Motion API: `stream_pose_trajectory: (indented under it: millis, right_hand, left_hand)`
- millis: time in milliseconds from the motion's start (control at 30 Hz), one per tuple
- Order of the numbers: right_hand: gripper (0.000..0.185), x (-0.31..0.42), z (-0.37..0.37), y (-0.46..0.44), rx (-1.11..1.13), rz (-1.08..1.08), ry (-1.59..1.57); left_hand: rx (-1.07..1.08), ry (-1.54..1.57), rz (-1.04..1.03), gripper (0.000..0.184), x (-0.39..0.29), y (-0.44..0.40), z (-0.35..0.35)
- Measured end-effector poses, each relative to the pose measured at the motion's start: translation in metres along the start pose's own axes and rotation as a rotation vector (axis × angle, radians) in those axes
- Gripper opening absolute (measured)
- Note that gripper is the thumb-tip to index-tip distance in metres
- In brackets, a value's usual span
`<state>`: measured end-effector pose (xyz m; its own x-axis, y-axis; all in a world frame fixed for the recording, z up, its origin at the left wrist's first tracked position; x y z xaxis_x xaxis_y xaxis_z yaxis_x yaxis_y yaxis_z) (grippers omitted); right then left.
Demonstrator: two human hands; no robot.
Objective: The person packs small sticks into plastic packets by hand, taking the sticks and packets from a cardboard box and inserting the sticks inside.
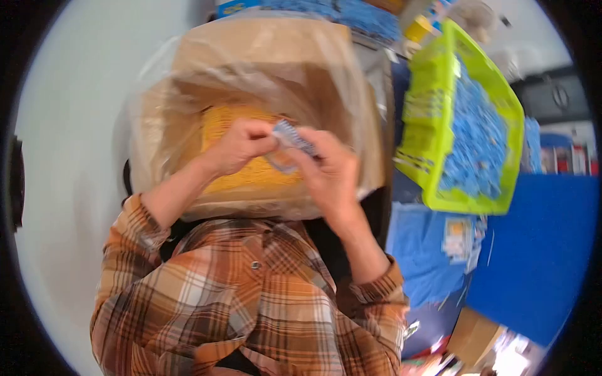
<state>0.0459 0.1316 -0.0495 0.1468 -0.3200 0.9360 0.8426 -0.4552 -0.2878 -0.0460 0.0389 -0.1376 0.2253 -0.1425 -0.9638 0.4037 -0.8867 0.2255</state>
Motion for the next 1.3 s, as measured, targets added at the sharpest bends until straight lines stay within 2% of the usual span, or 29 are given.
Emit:
stream_pose_trajectory:
  millis: [67,133,267,333,367,433,467,567,600,700,767,800,833,900,967,1067,1167,1300]
  right_hand:
    - [0.017,0.004,0.016,0.013,0.039,0.139,0.174]
    - [0.017,0.014,0.059,0.034,0.028,0.074,0.165]
    - [0.017,0.007,0.160,0.107,0.039,-0.089,0.183]
    - [0.019,-0.012,0.243,0.157,-0.258,-0.233,0.181]
    - [0.019,-0.018,0.296,0.177,-0.393,-0.326,0.418]
    - [0.024,-0.024,0.384,0.204,-0.690,-0.250,0.503]
    - [0.024,-0.034,0.425,0.216,-0.749,-0.228,0.569]
    - [0.036,-0.083,0.500,0.216,-0.626,-0.299,1.031]
    - [0.045,-0.091,0.506,0.215,-0.523,-0.179,1.428]
    - [0.043,-0.075,0.460,0.204,-0.608,-0.037,1.517]
    - [0.039,-0.049,0.420,0.196,-0.626,0.026,1.535]
    - [0.037,-0.044,0.396,0.194,-0.610,0.051,1.522]
    - [0.035,-0.039,0.375,0.192,-0.595,0.080,1.514]
    - [0.032,-0.033,0.343,0.192,-0.498,0.127,1.482]
    - [0.030,-0.027,0.315,0.192,-0.430,0.106,1.443]
    - [0.030,-0.018,0.285,0.195,-0.317,0.105,1.439]
    - [0.028,-0.012,0.269,0.193,-0.310,0.111,1.371]
    - [0.025,-0.007,0.234,0.170,-0.254,0.185,1.279]
  left_hand:
    - [-0.016,0.090,-0.073,0.015,-0.002,-0.001,-0.004]
    - [0.018,0.204,-0.047,0.021,0.005,-0.003,-0.004]
    - [0.005,0.204,-0.083,0.022,0.008,-0.008,-0.001]
    - [-0.003,0.180,-0.082,0.021,0.012,-0.012,-0.007]
    - [-0.010,0.156,-0.071,0.020,0.011,-0.014,-0.009]
    - [-0.038,0.126,-0.026,0.019,0.010,-0.011,-0.004]
    - [-0.059,0.126,0.002,0.018,0.008,-0.013,-0.007]
    - [-0.133,0.068,0.134,0.018,0.000,-0.009,0.002]
    - [-0.142,0.045,0.184,0.019,-0.003,-0.011,0.004]
    - [-0.157,-0.099,0.286,0.018,0.010,-0.015,0.015]
    - [-0.092,-0.415,0.275,0.019,0.008,-0.042,0.017]
    - [-0.065,-0.678,0.217,0.021,0.022,-0.059,0.019]
    - [-0.034,-0.936,0.151,0.023,0.045,-0.078,0.015]
    - [0.003,-1.164,0.208,0.030,0.116,-0.114,0.014]
    - [-0.055,-1.246,0.265,0.040,0.139,-0.133,0.006]
    - [-0.295,-1.416,0.106,0.054,0.155,-0.150,0.000]
    - [-0.300,-1.371,0.099,0.055,0.171,-0.157,0.003]
    - [-0.188,-1.148,0.224,0.043,0.185,-0.159,0.012]
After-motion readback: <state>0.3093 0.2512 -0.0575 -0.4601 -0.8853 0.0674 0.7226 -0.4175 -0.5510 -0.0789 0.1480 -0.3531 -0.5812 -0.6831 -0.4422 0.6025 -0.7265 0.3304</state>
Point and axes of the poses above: each hand's wrist, its own y-axis away from the middle knuckle, its own z-axis out of the back of the hand, x = y × z, the point moved 10 cm from there along -y, towards the middle knuckle, and after that the axes turned 7 degrees about z, right-handed, at the moved point
